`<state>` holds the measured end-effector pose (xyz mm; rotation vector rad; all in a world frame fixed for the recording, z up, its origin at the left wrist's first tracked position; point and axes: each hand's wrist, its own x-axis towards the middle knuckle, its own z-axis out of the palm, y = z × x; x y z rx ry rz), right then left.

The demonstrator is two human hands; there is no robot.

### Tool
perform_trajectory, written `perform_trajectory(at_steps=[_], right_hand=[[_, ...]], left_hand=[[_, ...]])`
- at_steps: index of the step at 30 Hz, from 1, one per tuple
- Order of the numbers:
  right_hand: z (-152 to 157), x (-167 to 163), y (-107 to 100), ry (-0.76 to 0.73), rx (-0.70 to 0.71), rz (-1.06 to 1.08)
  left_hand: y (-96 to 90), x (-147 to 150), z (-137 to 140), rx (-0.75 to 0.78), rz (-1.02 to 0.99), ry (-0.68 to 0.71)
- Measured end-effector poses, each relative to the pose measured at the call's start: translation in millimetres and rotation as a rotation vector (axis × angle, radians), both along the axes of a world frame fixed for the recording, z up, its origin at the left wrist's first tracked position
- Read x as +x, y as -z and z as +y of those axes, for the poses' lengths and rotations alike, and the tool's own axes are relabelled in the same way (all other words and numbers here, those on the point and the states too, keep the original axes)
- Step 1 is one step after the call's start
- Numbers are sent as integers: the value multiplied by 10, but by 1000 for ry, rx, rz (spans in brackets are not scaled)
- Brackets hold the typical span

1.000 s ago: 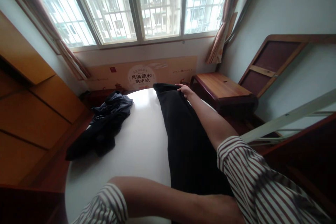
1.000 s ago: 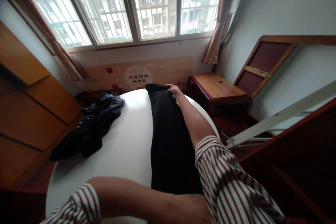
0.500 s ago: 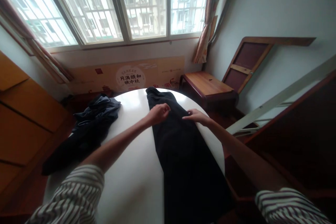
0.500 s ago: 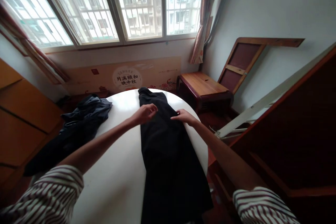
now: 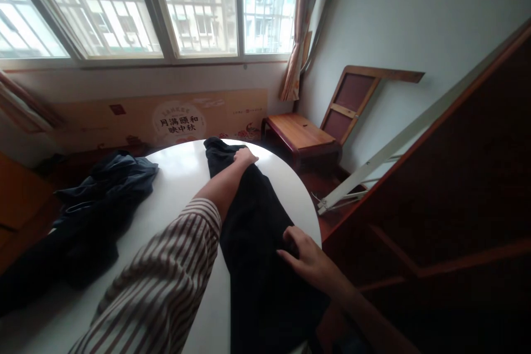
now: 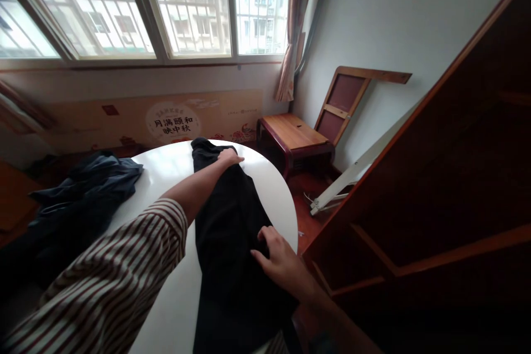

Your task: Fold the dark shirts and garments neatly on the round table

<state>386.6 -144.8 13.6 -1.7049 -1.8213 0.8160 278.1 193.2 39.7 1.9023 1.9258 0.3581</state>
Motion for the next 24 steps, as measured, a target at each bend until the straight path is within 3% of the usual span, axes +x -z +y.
perform_trajectory(at_steps=[5, 10, 14, 17, 20, 24], right_hand=[[-289, 183, 137, 208, -50, 184], [-403, 313, 144, 315, -257, 602], [-565, 365, 162, 318, -306, 624], [-696, 440, 183, 286, -276, 514], [-771, 509, 183, 291, -206, 363], [-780, 484, 203, 332, -161, 357]], left_hand=[[87, -51, 105, 22, -20, -13], [80, -73, 184, 86, -64, -13], [107, -176, 139, 101, -108, 51], [111, -493, 46, 165, -117, 35], [112, -970, -81, 222, -86, -74], [167, -1462, -232, 139, -73, -195]])
